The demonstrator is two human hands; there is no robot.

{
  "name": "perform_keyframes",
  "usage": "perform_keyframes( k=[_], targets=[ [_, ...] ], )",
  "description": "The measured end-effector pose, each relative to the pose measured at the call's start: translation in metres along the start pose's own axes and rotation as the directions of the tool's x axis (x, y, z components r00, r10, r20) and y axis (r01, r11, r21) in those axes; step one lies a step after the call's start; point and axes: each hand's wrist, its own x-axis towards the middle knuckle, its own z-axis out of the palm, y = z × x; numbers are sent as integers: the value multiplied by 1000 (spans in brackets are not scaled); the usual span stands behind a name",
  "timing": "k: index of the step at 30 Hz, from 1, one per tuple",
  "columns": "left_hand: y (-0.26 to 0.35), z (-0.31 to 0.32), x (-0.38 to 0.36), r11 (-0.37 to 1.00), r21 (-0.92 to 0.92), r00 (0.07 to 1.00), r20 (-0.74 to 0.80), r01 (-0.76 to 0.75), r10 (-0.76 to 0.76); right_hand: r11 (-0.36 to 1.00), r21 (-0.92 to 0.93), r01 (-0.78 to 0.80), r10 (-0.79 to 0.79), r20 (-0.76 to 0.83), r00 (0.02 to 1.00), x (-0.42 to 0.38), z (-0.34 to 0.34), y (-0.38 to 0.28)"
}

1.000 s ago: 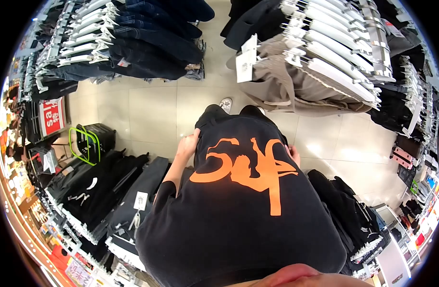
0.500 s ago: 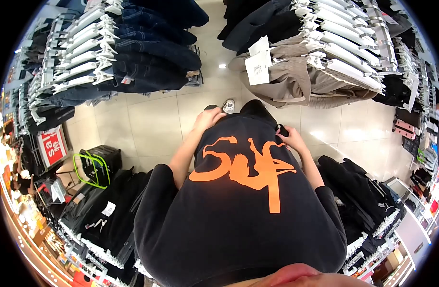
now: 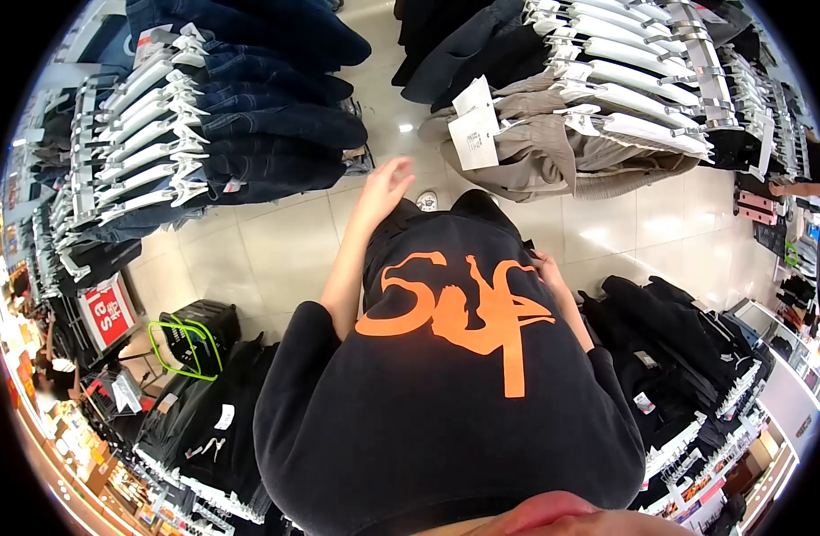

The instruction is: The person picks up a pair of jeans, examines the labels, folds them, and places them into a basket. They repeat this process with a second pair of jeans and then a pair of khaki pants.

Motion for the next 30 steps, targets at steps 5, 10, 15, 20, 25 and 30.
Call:
perform_keyframes(
  k=[5,10,15,20,25,30],
  targets=[
    [43,29,64,920,103,924,-11,-378,381,195,-981,9,-362,-63,930,-40,36,-90],
    [61,45,77,972,31,966,119,-233,228,434,-858,275,-571,-26,820,-63,107,-172],
    [77,35,39,941,-338,969,232,1,83,698,-440,566,-672,-129,729,-61,139,-190],
    [120,5,-4,776,-617,964,261,129,47,712,224,666,-686,18,727,-121,156,-213],
    [157,-15,-32,763,-639,968,238,94,81,688,287,666,-696,5,718,-167,163,-223],
    [169,-18,-46,746,-650,944,315,143,93,709,311,633,-662,-19,750,-185,157,-222]
  ],
)
